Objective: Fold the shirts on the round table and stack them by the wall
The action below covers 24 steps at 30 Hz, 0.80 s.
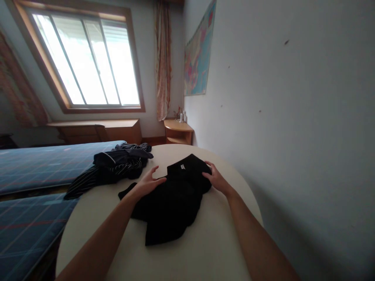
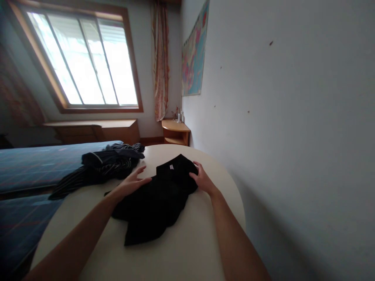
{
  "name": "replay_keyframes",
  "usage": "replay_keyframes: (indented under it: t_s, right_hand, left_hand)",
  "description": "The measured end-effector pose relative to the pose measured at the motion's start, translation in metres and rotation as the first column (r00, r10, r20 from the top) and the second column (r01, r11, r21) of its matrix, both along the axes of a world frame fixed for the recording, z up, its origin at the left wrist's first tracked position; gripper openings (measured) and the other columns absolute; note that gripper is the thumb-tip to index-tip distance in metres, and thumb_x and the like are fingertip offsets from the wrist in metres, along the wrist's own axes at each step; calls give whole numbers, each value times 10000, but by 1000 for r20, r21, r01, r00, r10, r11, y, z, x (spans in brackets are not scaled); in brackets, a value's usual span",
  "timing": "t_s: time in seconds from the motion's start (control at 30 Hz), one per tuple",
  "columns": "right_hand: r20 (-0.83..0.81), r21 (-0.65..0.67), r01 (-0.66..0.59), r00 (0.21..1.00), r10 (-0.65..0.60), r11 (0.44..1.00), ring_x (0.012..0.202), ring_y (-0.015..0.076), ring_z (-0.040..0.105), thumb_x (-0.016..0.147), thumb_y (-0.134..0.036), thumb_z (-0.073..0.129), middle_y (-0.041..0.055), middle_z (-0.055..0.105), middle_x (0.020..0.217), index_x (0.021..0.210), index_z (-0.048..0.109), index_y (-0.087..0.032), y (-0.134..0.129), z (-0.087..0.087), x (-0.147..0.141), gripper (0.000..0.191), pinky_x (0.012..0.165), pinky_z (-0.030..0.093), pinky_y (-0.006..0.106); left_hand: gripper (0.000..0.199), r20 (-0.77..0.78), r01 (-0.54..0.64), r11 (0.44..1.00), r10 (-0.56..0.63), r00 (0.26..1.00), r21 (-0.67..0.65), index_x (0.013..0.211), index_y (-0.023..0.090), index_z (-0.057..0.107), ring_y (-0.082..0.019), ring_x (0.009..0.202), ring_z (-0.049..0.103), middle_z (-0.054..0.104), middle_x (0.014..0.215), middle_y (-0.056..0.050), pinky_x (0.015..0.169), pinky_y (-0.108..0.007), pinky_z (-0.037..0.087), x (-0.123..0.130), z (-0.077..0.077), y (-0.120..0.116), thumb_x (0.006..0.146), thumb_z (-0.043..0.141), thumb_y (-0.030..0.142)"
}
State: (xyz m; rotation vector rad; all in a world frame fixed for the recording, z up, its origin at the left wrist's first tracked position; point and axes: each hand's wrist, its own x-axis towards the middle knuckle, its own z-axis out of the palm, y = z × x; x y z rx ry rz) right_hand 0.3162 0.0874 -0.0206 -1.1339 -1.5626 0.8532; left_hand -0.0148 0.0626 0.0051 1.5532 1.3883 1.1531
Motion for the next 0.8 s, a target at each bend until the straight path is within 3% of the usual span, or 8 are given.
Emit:
replay_keyframes:
  t_s: [0.07,0.13,0.3,0.4,0.47,0.6,0.7,0.8]
  right_hand:
    - [152,-17,-11,988,13,1000,1030,219,661,712,-244,702,112,654,1250,1415,389,-210,-2,-6,3,770,923,519,385]
    - [323,-40,30,946,-15,999,990,234,663,678,-228,734,108,689,1154,1307,515,-187,-1,-11,8,667,912,510,393]
    - [384,-16,68,921,-56,998,811,193,654,764,-274,659,56,716,891,971,660,-178,8,-14,17,228,780,523,329]
    - [205,-16,175,964,-168,984,750,184,651,789,-335,637,63,703,885,1016,646,-168,13,-10,19,282,701,546,319]
    - [29,-36,281,960,-280,959,750,199,662,805,-421,630,80,697,931,1141,600,-175,15,-6,21,418,655,567,336]
    - [-245,-7,297,925,-289,955,962,238,675,775,-477,667,126,633,1217,1412,378,-243,16,-7,21,737,785,596,398]
    - [-113,99,199,976,-188,975,1236,267,561,743,-423,703,148,468,1453,1506,244,-256,13,-15,15,906,1004,507,454]
    - [184,177,158,964,-190,972,1420,274,364,694,-326,738,143,341,1554,1534,228,-242,9,-24,11,986,1157,329,485]
  left_hand:
    - [906,-210,57,996,-71,975,-74,1358,166,545,-269,929,697,674,1190,-177,812,-339,535,0,-1,-8,561,865,456]
    - [916,-335,118,986,-150,930,-113,1349,178,547,-255,882,698,711,1072,-125,792,-325,529,0,-1,-15,534,858,458]
    - [501,-279,257,966,-250,927,-13,1132,192,636,-168,657,633,714,905,-36,618,-277,499,1,9,-12,652,693,325]
    - [220,-249,25,975,32,968,221,906,196,668,-195,751,649,713,854,-38,740,-313,511,-7,15,1,724,616,307]
    - [178,-224,-179,931,258,940,319,874,204,673,-217,818,659,717,878,-48,815,-337,502,-15,15,9,776,568,310]
    - [249,-277,-297,883,407,871,362,974,199,688,-241,905,653,714,992,-83,876,-366,489,-22,11,12,830,532,329]
    - [316,-333,-98,919,236,913,383,1043,182,677,-233,890,642,697,1045,-99,847,-356,503,-10,15,-1,848,558,401]
    - [410,-450,392,897,-270,851,202,1175,221,653,-224,961,638,684,1128,-75,873,-326,501,6,22,-21,811,650,408]
